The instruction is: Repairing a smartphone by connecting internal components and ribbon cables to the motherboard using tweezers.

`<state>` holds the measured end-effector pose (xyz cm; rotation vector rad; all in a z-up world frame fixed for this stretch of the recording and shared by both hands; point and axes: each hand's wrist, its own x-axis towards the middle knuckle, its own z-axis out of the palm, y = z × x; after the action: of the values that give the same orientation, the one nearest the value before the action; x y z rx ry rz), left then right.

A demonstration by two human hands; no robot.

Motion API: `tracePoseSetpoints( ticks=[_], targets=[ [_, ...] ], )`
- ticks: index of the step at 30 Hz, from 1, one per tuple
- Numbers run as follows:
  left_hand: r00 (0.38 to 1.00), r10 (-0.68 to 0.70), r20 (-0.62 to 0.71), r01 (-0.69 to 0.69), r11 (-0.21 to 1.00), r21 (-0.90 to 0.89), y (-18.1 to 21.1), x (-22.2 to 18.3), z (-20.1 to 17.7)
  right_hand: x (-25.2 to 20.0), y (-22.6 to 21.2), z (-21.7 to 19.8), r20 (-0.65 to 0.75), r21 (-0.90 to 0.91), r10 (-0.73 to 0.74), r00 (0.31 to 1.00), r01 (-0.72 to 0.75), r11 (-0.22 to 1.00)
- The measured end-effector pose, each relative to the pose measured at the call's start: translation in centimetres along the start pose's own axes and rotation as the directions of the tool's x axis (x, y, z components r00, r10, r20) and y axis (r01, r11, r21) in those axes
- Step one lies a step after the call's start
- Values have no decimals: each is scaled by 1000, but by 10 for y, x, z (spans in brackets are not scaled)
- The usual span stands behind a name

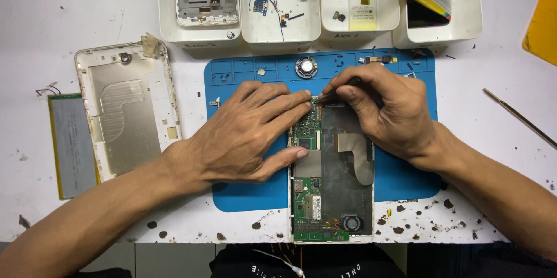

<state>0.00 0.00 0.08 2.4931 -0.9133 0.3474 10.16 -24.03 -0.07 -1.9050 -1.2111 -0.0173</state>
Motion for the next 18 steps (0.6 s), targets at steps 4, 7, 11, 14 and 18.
tracePoseSetpoints(
  ticks=[4,7,11,14,18],
  targets=[
    [1000,-1,0,1,1000,8,0,0,0,-1,-2,1,22,-26,-51,998,51,998],
    [1000,-5,4,5,1000,8,0,0,0,-2,-3,2,11,-34,-44,999,44,998],
    [1000,-5,8,4,1000,12,0,0,0,-2,-3,2,27,-47,-98,995,99,994],
    [1000,-6,7,6,1000,13,1,0,1,-2,-5,3,37,-62,-133,990,135,989],
    [1000,-9,11,9,1000,9,2,0,1,-3,-6,4,52,-60,-129,990,132,989]
  ],
)
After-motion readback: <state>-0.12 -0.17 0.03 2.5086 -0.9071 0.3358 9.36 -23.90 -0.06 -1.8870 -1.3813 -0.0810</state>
